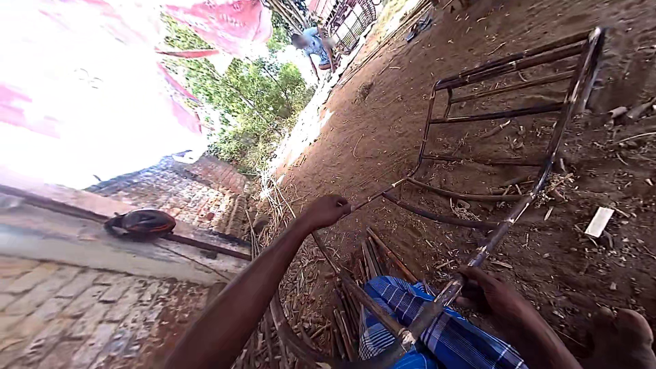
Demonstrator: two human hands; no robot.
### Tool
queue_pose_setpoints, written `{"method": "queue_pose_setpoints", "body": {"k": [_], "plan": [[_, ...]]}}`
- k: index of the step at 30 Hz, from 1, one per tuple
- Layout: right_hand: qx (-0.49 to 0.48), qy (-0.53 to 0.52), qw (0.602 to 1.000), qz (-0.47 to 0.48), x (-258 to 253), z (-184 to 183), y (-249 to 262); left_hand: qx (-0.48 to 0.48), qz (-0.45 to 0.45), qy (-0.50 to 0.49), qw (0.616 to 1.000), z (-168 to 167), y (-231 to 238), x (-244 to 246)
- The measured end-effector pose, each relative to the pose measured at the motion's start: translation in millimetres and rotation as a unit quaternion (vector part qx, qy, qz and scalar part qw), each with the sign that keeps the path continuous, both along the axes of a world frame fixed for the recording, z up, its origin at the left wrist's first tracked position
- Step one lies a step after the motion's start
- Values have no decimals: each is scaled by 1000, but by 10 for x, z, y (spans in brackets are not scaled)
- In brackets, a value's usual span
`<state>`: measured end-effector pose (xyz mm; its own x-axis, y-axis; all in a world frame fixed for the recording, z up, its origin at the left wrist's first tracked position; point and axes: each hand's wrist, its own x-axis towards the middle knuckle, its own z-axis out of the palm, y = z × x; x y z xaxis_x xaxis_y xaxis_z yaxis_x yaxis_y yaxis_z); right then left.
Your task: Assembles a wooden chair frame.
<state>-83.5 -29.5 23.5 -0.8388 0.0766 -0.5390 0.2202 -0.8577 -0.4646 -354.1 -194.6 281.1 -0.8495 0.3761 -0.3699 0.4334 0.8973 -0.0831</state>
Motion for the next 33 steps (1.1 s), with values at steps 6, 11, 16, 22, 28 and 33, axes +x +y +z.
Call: {"method": "queue_pose_setpoints", "body": {"k": [6,11,16,22,28,33], "plan": [[-10,0,1000,-2,47,10,-5,-87,106,30,990,-706,-508,-1369],[-24,-2,1000,19,23,-1,32,-107,125,-7,986,-1209,-820,-1780],[-47,-12,998,39,10,36,65,-78,163,-3,983,-1193,-866,-1838],[-39,-24,997,62,-25,43,45,-114,151,17,982,-1241,-841,-1981],[-30,-32,998,52,-3,48,102,-93,216,9,972,-1206,-785,-1939],[-31,-29,998,47,24,33,110,-103,237,-9,966,-1200,-728,-1889]]}}
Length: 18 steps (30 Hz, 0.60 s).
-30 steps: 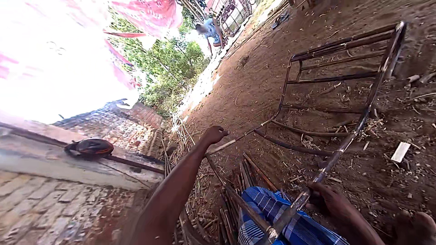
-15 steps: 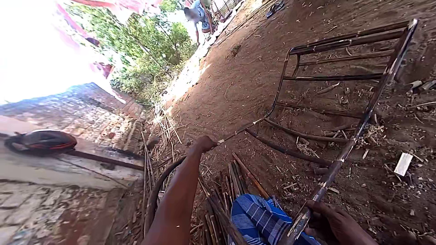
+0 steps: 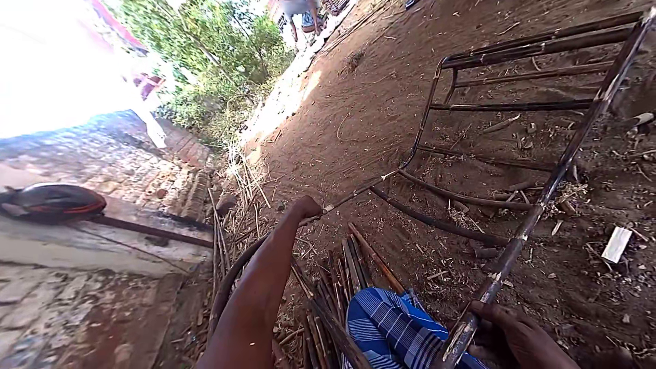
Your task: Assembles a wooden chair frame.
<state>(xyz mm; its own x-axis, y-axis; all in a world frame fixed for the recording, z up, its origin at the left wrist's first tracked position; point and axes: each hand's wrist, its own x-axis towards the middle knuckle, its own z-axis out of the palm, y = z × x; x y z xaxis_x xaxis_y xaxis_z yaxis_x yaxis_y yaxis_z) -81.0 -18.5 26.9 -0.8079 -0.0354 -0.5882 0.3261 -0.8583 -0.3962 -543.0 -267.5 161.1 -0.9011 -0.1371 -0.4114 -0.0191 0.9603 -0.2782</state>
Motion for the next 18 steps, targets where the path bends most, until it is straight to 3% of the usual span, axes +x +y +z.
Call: {"method": "queue_pose_setpoints", "body": {"k": [5,12,16,18], "plan": [[-1,10,1000,1,-32,-7,-73,-96,-118,14,988,-156,-27,42],[-6,6,1000,-18,17,30,29,-129,-187,82,970,-222,-67,484],[54,-34,997,-40,142,23,155,-92,-176,-6,980,-138,-70,514],[115,-51,990,-69,266,-82,261,-19,-147,-93,985,-140,-118,502]]}}
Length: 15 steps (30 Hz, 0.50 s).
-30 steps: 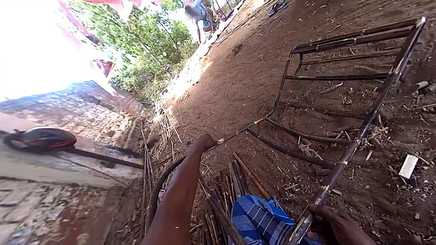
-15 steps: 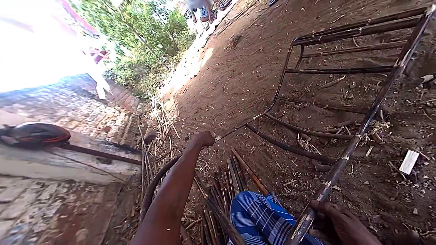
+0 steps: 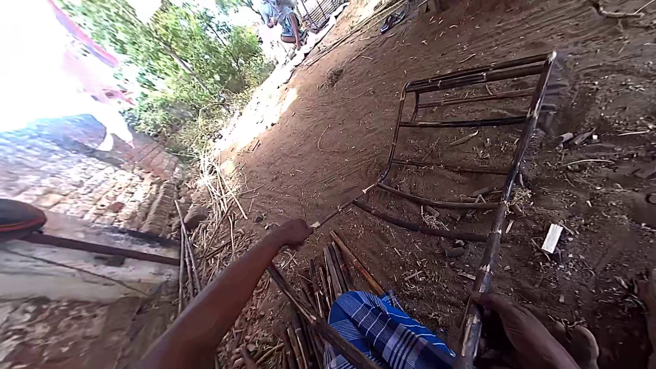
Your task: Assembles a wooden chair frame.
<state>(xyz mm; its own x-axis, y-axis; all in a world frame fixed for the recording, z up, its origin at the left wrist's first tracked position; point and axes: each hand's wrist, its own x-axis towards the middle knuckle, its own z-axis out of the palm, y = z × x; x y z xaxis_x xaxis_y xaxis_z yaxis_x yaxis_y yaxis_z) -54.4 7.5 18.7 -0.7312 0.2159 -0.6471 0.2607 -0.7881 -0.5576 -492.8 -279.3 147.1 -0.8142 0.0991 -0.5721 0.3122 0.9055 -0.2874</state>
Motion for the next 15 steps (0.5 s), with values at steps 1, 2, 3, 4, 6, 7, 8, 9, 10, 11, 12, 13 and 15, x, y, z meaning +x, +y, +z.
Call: {"method": "queue_pose_setpoints", "body": {"k": [1,2,3,4,6,7,8,9,10,11,12,13,15], "plan": [[40,-7,999,-11,72,-47,100,37,43,-54,997,43,32,61],[72,-17,997,-21,157,-69,236,64,87,-105,989,106,95,184],[100,-32,994,-26,258,-77,401,86,122,-145,978,165,171,350],[122,-54,990,-35,364,-55,576,107,144,-188,966,207,226,527],[146,-96,984,-43,546,97,916,153,169,-260,938,249,286,893],[150,-109,982,-39,615,202,1070,175,174,-285,926,247,322,1080],[152,-121,980,-31,663,256,1235,199,179,-296,917,215,347,1246],[155,-131,979,-25,698,265,1377,221,196,-301,907,160,362,1379],[160,-135,978,-14,723,247,1490,240,213,-295,900,90,377,1485],[168,-137,976,-2,732,209,1578,252,226,-279,899,14,398,1546],[177,-139,974,7,736,167,1639,250,229,-257,905,-52,431,1566],[188,-144,971,15,740,169,1655,245,224,-237,913,-117,464,1564],[210,-164,963,32,719,254,1625,253,218,-211,919,-203,496,1565]]}}
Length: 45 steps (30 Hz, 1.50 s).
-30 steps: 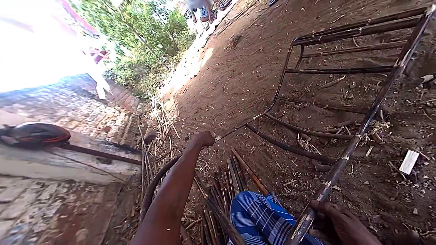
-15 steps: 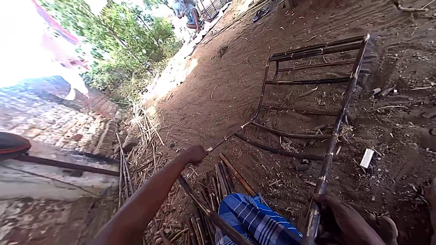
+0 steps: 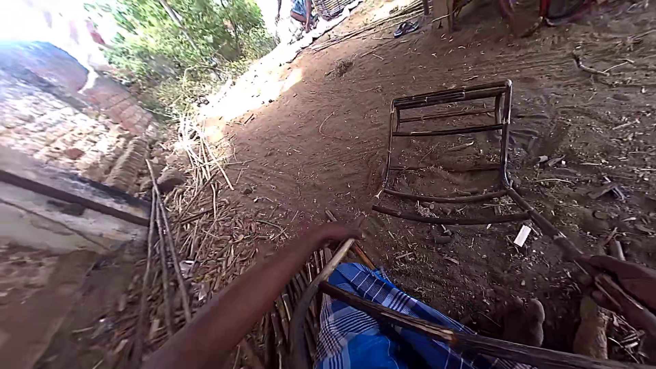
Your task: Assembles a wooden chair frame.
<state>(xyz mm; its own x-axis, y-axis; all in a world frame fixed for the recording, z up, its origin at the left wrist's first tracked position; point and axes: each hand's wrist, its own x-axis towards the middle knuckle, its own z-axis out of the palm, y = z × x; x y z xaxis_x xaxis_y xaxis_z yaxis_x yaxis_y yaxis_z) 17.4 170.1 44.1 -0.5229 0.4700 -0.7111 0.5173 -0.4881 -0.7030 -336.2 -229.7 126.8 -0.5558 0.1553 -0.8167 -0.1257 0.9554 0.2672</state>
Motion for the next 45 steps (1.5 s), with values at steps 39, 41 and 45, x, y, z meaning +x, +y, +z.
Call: {"method": "queue_pose_setpoints", "body": {"k": [39,41,45], "plan": [[-65,71,995,-41,334,-423,-752,152,237,104,954,-687,-376,258],[-37,95,992,-69,318,-535,-844,155,225,125,954,-772,-448,267],[35,107,988,-107,442,-449,-961,162,183,127,961,-732,-448,339]]}}
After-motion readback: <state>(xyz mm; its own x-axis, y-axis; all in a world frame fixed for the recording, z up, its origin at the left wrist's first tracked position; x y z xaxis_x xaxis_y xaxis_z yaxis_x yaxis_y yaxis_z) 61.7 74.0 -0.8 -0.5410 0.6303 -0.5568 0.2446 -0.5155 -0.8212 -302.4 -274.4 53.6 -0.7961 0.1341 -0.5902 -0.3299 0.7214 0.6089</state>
